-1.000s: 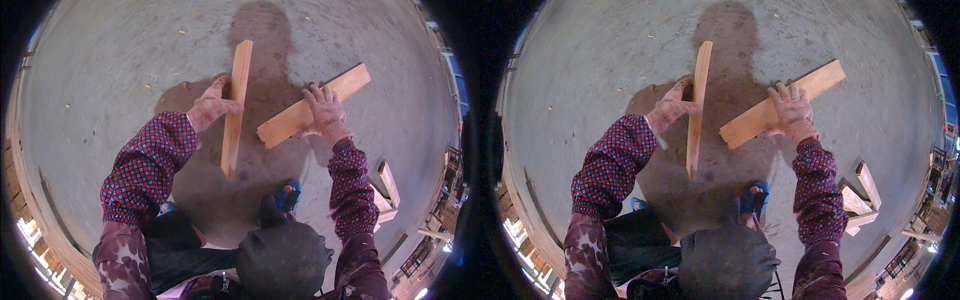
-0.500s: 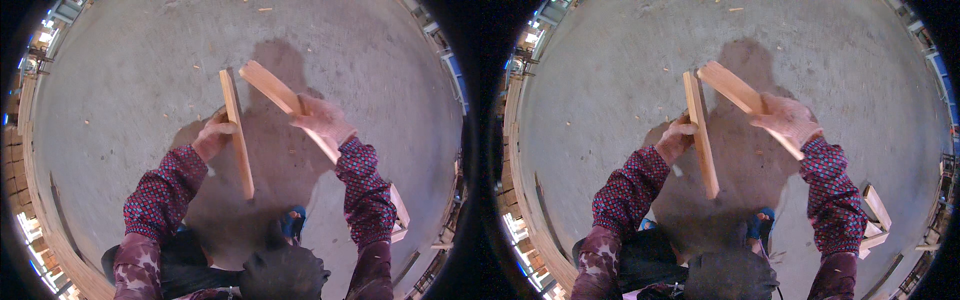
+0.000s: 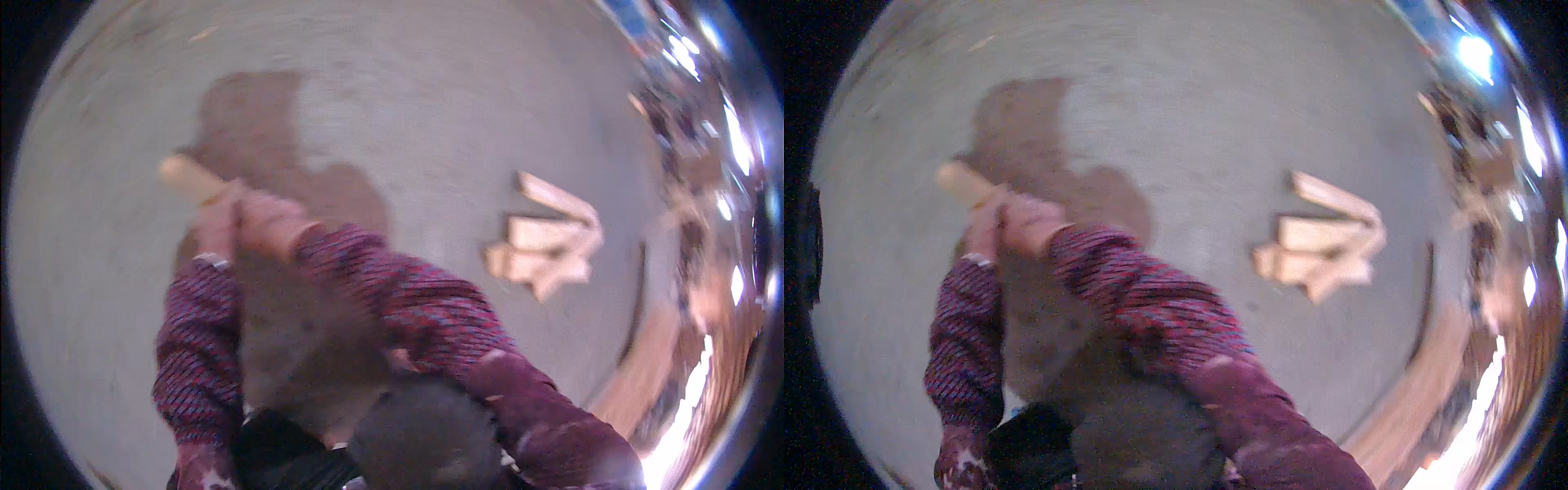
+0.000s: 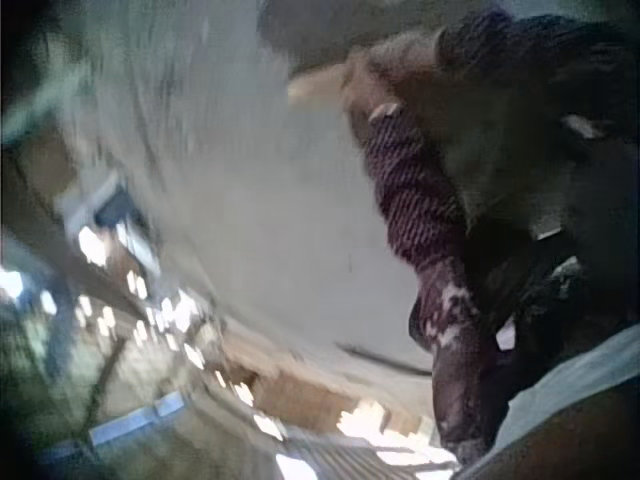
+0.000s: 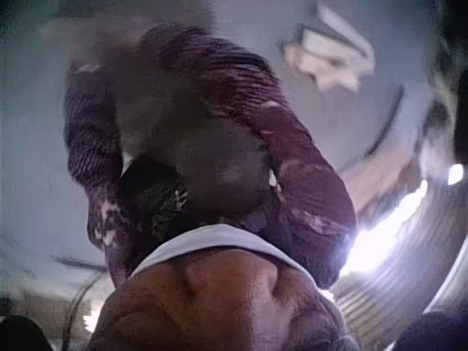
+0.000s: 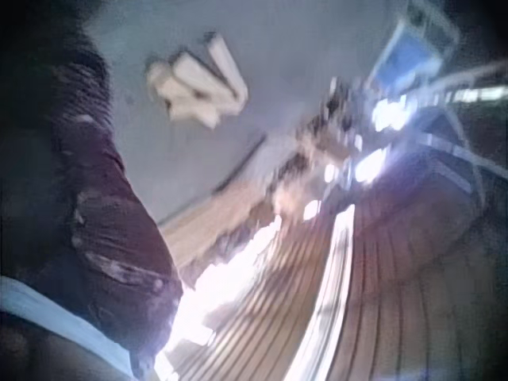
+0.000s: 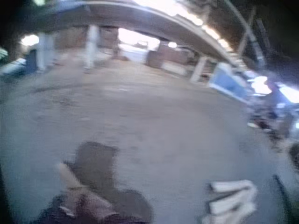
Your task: The person picks up wooden planks from the floor and stacks them on a table. They also pick up long, curved wooden pieces from the floor and stack them on a metal rack.
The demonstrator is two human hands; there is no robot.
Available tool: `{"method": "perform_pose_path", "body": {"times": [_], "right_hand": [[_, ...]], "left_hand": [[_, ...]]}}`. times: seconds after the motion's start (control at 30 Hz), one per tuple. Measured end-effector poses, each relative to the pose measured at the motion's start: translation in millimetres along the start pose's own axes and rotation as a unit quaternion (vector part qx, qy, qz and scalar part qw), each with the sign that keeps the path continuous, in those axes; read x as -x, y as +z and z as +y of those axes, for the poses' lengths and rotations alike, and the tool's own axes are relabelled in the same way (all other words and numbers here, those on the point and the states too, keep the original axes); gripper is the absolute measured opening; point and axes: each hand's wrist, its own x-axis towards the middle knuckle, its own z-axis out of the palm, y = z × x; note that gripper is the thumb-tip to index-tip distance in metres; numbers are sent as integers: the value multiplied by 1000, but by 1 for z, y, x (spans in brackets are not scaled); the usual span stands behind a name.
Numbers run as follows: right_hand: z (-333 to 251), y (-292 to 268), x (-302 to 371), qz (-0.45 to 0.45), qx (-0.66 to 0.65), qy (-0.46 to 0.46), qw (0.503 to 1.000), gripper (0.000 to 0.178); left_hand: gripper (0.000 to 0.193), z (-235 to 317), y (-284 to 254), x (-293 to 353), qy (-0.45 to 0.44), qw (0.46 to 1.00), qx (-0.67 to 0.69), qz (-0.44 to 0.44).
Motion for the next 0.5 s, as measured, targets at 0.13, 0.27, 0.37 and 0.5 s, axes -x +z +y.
{"method": "perform_pose_path", "body": {"times": [0.13, 0.27, 0.37, 0.5], "right_hand": [[-2, -4, 48, -2, -38, -24, 999, 39], [78, 2, 118, 169, -27, -6, 985, 52], [176, -11, 194, 238, -30, 165, 957, 62], [282, -65, 304, 354, 174, 301, 868, 55]], "left_hand": [[32, -10, -27, -5, -13, 993, 77, 90], [36, -22, -43, -17, 53, 976, -2, 209], [46, -18, -50, -26, 66, 986, 7, 153], [50, -16, -59, -27, 125, 989, 28, 74]]}}
